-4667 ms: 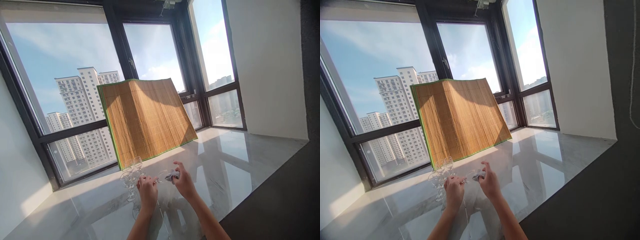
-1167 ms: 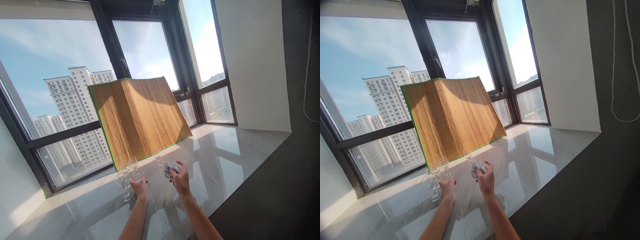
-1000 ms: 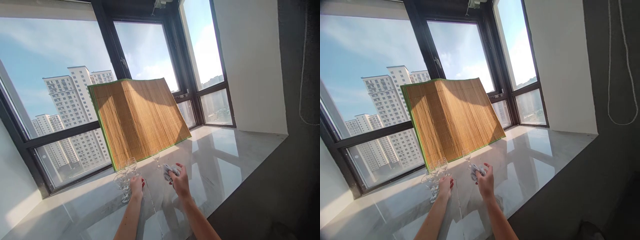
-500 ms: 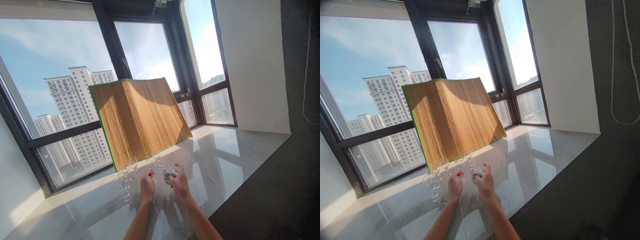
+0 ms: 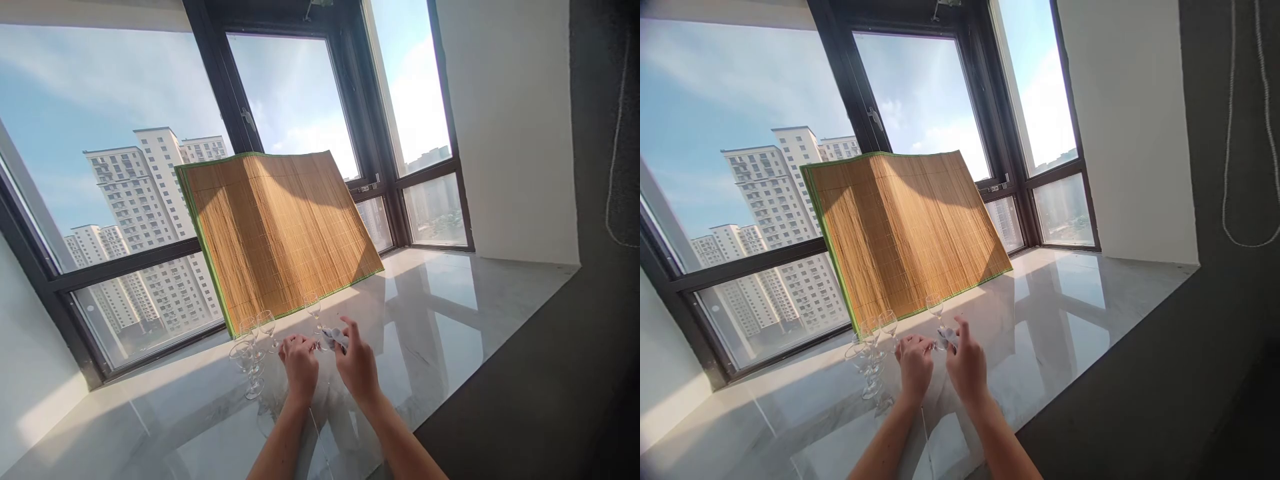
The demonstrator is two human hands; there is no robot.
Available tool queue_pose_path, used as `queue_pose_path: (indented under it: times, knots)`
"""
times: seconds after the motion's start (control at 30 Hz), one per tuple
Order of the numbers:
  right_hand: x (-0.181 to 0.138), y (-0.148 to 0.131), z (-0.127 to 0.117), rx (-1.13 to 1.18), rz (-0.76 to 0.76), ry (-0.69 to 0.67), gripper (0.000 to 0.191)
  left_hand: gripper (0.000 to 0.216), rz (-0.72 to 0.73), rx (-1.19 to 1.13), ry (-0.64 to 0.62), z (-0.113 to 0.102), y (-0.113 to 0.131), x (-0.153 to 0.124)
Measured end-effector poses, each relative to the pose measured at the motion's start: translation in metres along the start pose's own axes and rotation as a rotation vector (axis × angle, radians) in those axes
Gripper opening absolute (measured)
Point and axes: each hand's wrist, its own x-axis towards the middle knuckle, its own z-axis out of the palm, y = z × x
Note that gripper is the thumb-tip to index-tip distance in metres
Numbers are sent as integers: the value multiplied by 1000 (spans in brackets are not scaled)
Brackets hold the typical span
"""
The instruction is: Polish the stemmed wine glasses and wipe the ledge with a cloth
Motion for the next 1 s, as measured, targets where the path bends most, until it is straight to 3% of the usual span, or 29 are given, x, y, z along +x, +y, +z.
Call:
queue_pose_path:
  times: [0.13,0.27,0.4,0.5,0.57,0.77,1.0]
  knots:
    - [7,9,-11,-100,25,66,47,29,-85,-18,62,3,-8,1]
    - [13,21,-15,-73,82,41,45,32,-92,12,97,6,-14,1]
    - [15,30,-12,48,152,-110,45,41,25,-4,66,7,-15,2]
    - [15,33,-8,208,313,-299,50,46,135,-79,58,7,-14,3]
    - [16,34,-7,355,440,-340,56,49,176,-129,31,7,-14,4]
    - [16,26,-13,650,594,-240,64,54,176,-208,-105,11,-13,4]
    - [16,19,-20,798,695,-162,66,44,105,-327,-25,13,-11,6]
